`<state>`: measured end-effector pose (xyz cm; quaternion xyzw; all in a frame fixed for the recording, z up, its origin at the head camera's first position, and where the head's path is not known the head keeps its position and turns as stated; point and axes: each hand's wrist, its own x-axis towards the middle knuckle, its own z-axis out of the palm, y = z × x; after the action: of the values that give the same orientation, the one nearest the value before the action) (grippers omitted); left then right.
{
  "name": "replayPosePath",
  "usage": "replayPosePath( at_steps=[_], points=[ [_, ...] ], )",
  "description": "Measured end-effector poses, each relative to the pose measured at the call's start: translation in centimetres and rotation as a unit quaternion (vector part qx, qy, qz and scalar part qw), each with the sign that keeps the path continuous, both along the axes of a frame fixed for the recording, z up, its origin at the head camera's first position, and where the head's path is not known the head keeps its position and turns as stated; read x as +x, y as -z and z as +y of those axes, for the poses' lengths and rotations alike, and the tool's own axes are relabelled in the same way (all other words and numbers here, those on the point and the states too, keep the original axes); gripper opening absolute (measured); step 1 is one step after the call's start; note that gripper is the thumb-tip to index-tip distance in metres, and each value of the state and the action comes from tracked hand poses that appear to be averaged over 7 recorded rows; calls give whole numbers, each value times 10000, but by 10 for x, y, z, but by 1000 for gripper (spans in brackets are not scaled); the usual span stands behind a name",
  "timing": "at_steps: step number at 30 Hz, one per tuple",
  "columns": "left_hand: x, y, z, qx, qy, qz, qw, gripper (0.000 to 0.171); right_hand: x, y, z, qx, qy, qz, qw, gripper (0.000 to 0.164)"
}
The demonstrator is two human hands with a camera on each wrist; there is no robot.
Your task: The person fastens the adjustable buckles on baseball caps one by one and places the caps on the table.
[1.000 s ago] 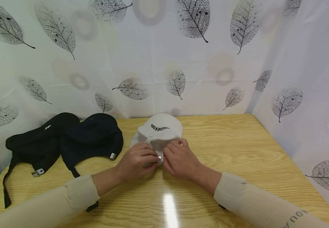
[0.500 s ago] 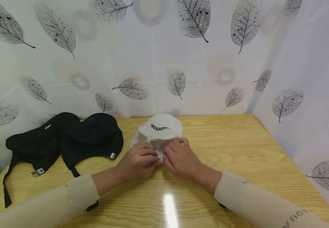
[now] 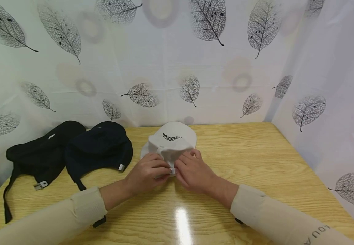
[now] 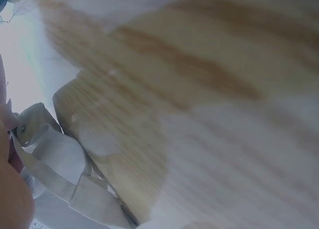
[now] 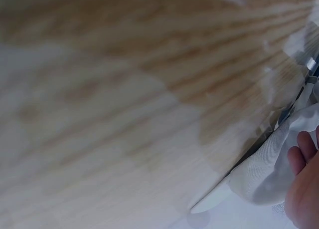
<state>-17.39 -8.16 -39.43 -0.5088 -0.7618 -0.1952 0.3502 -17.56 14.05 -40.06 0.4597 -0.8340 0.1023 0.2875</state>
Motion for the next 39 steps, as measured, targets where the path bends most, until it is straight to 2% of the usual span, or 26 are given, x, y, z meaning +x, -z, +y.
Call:
replayPosePath(
  at_steps=[6,14,22,30,39],
  points=[
    [-2,1,0,1,50,99,9999,11,1,0,1,55,61,-25,10000,9],
    [1,-2,-1,-123,-66,-65,9999,4,0,1,0,-19,124,106,9999,9],
    [-1,0,-1,-59,0,46,10000,9,1,0,0,8,221,129,9997,9],
    [0,-1,-1,-130,-93,-62,9999,7,1,0,0,103,339,68,9994,9],
    [0,-1,-1,-85,-158,18,9998,10,1,-2,1,19,402,66,9992,9]
  ],
)
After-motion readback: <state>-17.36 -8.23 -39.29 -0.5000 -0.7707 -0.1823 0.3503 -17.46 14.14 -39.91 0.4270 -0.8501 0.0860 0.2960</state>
